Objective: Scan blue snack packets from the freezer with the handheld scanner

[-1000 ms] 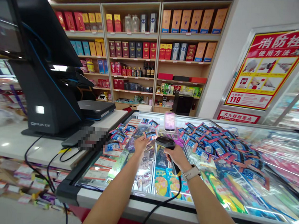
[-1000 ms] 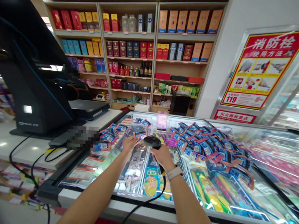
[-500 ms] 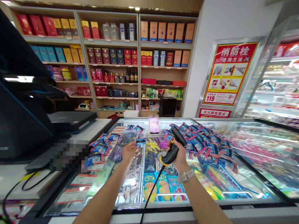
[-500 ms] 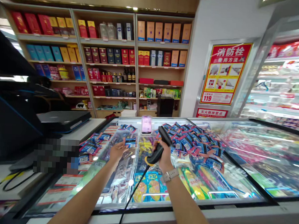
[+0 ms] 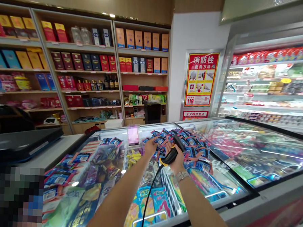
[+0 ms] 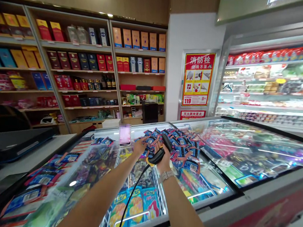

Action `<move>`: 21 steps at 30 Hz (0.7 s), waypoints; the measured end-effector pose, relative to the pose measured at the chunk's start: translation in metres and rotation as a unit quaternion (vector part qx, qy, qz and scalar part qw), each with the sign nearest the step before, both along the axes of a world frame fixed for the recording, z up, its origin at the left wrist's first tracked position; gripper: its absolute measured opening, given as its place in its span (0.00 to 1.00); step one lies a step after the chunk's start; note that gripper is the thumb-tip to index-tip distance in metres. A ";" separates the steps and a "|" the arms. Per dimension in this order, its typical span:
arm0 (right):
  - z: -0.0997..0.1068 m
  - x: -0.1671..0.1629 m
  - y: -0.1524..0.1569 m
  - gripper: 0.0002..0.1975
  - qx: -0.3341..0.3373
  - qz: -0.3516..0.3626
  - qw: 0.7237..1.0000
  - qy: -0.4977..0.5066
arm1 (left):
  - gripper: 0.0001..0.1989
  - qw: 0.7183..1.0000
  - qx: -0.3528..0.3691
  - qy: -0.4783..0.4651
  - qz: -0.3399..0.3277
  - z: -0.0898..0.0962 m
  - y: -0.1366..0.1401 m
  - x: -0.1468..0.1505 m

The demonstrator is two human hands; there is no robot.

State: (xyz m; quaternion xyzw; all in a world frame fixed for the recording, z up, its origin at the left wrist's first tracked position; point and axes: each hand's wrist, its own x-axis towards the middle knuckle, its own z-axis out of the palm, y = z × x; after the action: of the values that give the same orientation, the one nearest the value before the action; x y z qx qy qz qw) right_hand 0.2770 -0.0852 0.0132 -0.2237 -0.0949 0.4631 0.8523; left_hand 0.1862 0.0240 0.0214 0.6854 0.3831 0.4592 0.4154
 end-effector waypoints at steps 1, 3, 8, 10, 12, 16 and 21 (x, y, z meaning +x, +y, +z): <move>-0.003 0.001 0.003 0.03 -0.006 -0.006 1.000 0.005 | 0.19 0.997 0.050 0.048 0.015 -0.003 0.002 0.003; -0.008 0.002 0.008 0.03 -0.009 -0.011 1.000 0.026 | 0.19 0.985 0.118 0.119 0.034 -0.007 0.006 0.006; -0.005 -0.001 0.007 0.03 -0.008 -0.011 0.998 0.066 | 0.19 0.977 0.135 0.161 0.036 -0.007 0.012 0.006; -0.002 -0.001 0.003 0.02 0.009 -0.005 0.999 0.042 | 0.19 0.979 0.135 0.150 0.030 -0.003 0.012 -0.001; -0.001 -0.002 -0.003 0.03 0.031 0.006 0.999 0.005 | 0.18 0.981 0.139 0.129 0.027 0.003 0.012 -0.016; 0.004 -0.014 -0.014 0.07 0.045 0.004 0.998 -0.042 | 0.17 0.982 0.147 0.107 0.050 0.016 0.010 -0.076; 0.018 -0.078 -0.006 0.08 0.045 0.090 0.993 -0.058 | 0.17 0.967 0.177 0.135 0.119 0.034 0.000 -0.188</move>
State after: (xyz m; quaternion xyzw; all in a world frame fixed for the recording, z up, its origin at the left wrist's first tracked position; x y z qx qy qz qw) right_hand 0.1990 -0.0910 0.0308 -0.2018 -0.1848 0.5195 0.8095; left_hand -0.0015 0.0244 0.0556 0.7531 0.4271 0.4693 0.1737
